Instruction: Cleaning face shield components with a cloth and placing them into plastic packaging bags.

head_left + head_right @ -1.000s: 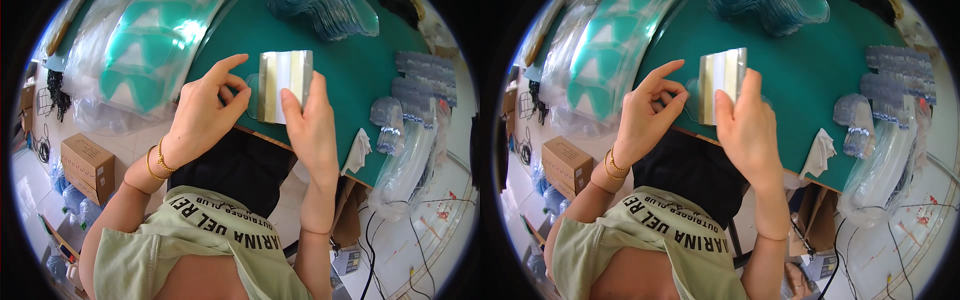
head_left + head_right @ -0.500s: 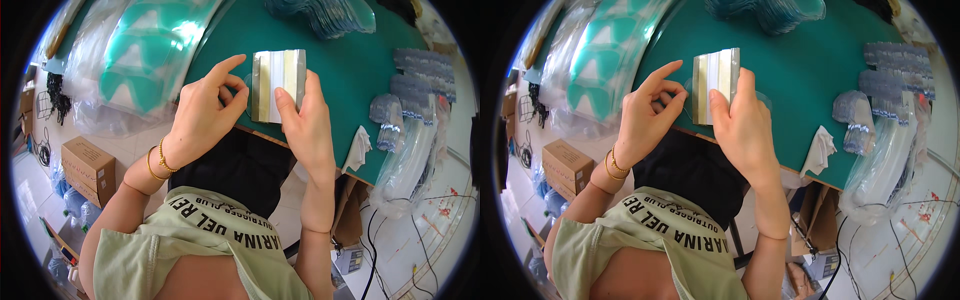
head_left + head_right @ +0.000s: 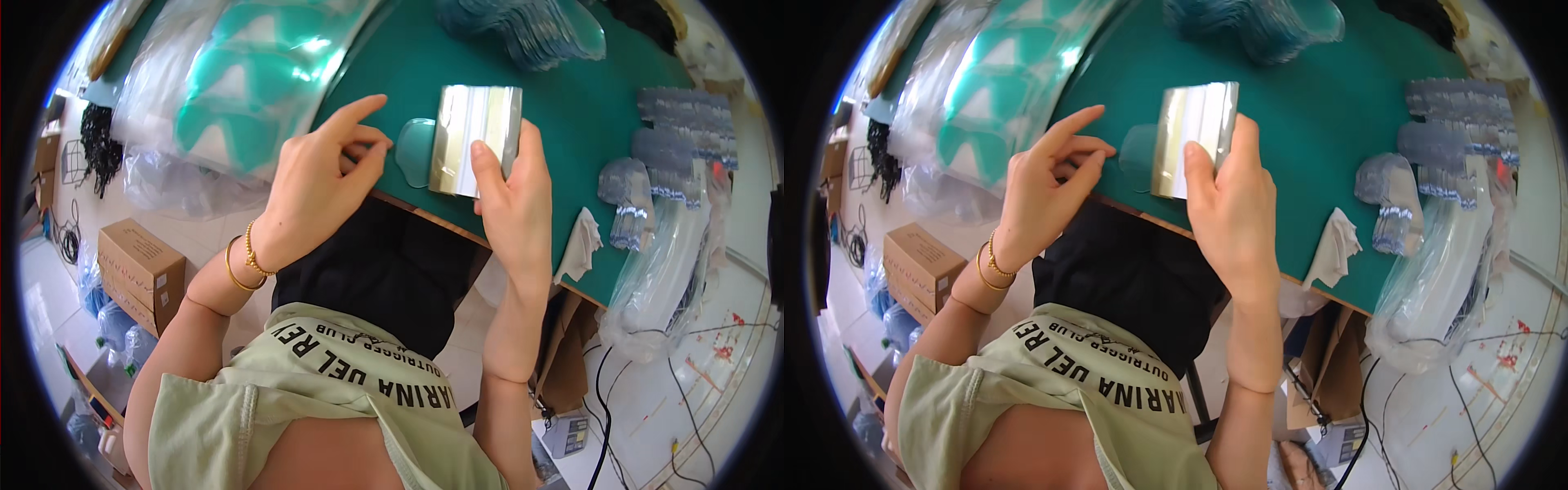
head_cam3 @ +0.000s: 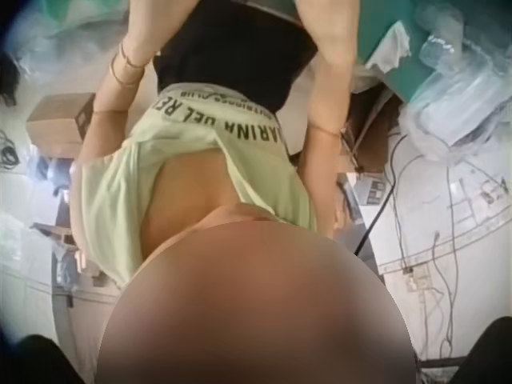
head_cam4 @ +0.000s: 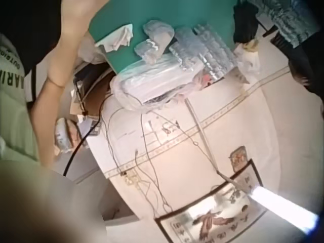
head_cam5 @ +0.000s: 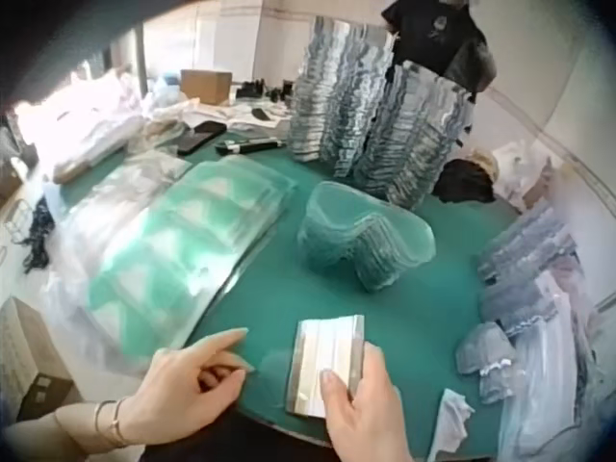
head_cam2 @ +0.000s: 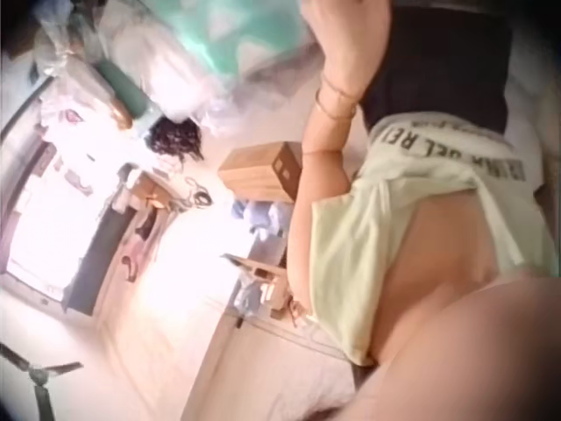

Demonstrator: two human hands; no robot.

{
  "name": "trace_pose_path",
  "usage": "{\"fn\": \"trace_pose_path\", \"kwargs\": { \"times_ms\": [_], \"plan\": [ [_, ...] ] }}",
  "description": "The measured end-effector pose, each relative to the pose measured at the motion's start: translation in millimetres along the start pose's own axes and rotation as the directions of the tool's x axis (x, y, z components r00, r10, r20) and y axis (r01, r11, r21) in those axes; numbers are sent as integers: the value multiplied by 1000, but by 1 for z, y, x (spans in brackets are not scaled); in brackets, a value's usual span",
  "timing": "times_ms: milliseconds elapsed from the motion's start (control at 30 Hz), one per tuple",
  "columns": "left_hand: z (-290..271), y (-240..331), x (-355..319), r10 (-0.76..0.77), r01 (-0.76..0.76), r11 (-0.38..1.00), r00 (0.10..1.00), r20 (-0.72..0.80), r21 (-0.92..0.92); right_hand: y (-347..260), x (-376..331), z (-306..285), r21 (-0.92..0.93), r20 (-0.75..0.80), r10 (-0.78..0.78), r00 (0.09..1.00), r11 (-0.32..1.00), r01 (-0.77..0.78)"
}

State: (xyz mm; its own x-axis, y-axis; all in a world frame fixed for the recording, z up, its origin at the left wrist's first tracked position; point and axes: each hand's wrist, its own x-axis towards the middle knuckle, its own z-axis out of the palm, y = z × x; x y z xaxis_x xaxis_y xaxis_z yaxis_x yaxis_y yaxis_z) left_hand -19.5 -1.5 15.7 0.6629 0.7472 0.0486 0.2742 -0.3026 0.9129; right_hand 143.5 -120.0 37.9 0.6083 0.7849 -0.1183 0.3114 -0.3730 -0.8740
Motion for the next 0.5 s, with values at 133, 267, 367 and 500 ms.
{"fn": "trace_pose_path", "kwargs": {
  "times_ms": [133, 267, 367, 500],
  "plan": [
    [-4, 1, -5, 55, -57, 997, 998, 32, 48, -2, -6, 15, -209, 1, -71, 997, 975, 70],
    [-15, 3, -1, 141, -149, 986, 983, 120, 67, 4, -2, 8, 0, -3, 13, 1000, 1000, -13],
    [-34, 15, 4, 194, -214, 976, 941, 276, 45, 14, 3, -45, 227, -262, 1, 965, 972, 61],
    [-41, 27, 31, 280, -465, 864, 762, 584, 192, 19, 9, -119, -40, -228, 120, 966, 990, -133]
  ]
}}
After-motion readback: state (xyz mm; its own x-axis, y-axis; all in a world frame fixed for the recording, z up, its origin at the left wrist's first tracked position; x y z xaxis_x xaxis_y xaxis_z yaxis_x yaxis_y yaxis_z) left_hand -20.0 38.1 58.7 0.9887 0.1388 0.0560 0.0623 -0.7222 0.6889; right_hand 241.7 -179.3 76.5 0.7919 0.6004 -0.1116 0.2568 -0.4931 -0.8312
